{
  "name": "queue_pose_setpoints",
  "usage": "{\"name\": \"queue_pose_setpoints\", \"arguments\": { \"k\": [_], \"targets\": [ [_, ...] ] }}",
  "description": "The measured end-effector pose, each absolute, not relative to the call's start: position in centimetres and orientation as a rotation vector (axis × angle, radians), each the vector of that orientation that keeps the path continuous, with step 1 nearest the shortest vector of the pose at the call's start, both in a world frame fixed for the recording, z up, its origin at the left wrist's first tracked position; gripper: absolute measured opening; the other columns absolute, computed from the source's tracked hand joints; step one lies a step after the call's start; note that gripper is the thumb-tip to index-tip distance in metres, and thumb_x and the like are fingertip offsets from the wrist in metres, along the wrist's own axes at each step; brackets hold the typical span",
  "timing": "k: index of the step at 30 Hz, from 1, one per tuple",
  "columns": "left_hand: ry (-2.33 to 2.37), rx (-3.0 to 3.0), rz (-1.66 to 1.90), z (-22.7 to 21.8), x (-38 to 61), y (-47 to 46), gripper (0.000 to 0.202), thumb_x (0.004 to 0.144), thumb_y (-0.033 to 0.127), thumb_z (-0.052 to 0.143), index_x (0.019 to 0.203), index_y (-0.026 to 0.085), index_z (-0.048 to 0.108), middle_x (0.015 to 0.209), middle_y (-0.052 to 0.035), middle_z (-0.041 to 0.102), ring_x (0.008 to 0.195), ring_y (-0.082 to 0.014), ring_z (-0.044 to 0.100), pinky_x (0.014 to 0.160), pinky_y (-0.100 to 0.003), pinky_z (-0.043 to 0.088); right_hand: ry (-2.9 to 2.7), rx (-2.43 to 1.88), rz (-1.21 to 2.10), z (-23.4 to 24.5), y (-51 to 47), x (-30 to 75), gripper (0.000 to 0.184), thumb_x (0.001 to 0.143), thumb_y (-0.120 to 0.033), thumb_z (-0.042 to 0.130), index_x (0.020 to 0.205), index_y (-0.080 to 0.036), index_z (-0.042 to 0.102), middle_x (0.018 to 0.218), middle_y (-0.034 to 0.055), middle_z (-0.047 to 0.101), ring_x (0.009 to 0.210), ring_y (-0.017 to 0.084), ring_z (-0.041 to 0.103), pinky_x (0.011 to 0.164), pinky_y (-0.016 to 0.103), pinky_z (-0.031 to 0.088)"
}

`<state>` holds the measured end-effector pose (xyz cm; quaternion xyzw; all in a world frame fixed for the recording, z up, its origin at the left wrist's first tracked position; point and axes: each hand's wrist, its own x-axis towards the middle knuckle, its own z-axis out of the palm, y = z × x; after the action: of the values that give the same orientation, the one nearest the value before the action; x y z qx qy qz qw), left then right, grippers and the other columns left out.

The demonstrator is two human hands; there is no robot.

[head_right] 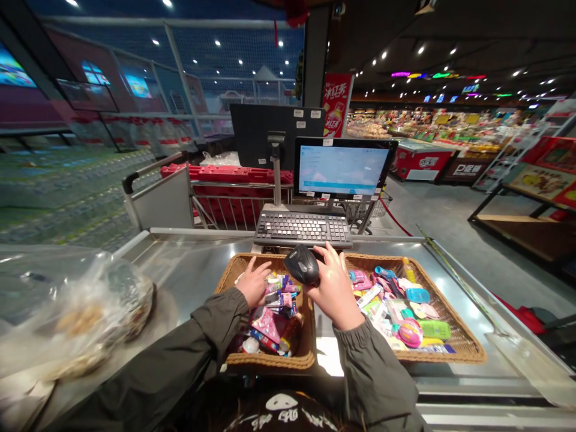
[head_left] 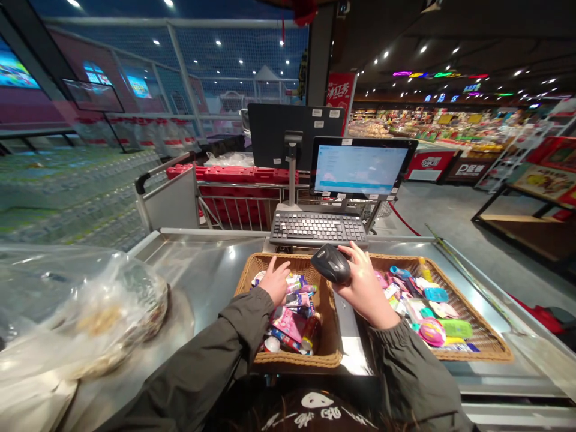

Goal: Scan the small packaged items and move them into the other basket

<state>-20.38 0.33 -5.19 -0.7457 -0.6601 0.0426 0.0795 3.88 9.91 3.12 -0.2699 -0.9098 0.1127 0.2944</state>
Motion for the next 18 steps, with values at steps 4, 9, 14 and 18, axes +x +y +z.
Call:
{"name": "queue_pose_setpoints", "arguments": {
  "k": [4, 9, 14, 18],
  "targets": [
    [-1.985, -2.285, 0.247, -6.8, -20.2, -0.6, 0.016, 0.073, 0.026, 0.066, 0.081, 0.018, 0.076, 0.128, -0.0155, 0.064, 0.139, -0.0320, 0.039, 0.119, -0.061, -0.001, -2.424, -0.690, 0.312, 3.0, 10.0, 3.5, 0.040, 0.071, -0.020, 0.061, 0.111, -0.019, 0.064, 0.136, 0.0154, 0.053, 0.143, 0.041, 0.028, 0.110, 0.070, 0.025],
    [-1.996, -2.354, 0.344, -7.9, -20.3, -1.0, 0.012, 0.076, 0.028, 0.067, 0.078, 0.019, 0.076, 0.127, -0.0129, 0.066, 0.142, -0.0307, 0.036, 0.118, -0.061, -0.002, -2.413, -0.677, 0.326, 2.8, 10.1, 3.5, 0.040, 0.071, -0.021, 0.062, 0.111, -0.020, 0.064, 0.137, 0.0150, 0.052, 0.143, 0.041, 0.029, 0.109, 0.070, 0.026],
    [-1.969, -2.310, 0.180, -5.9, -19.4, -0.2, 0.023, 0.075, 0.041, 0.074, 0.082, 0.018, 0.076, 0.137, -0.0151, 0.059, 0.141, -0.0332, 0.037, 0.118, -0.064, 0.004, -2.393, -0.736, 0.311, 3.0, 10.2, 4.3, 0.040, 0.072, -0.020, 0.061, 0.112, -0.020, 0.064, 0.137, 0.0143, 0.053, 0.142, 0.041, 0.030, 0.110, 0.070, 0.025],
    [-1.905, -2.332, -0.031, -3.8, -17.5, 1.4, 0.031, 0.079, 0.048, 0.070, 0.089, 0.019, 0.074, 0.143, -0.0142, 0.053, 0.142, -0.0342, 0.035, 0.116, -0.069, 0.010, -2.324, -0.782, 0.280, 3.9, 10.4, 6.0, 0.045, 0.070, -0.017, 0.059, 0.114, -0.020, 0.063, 0.136, 0.0144, 0.053, 0.143, 0.040, 0.030, 0.111, 0.068, 0.026]
  ]
}}
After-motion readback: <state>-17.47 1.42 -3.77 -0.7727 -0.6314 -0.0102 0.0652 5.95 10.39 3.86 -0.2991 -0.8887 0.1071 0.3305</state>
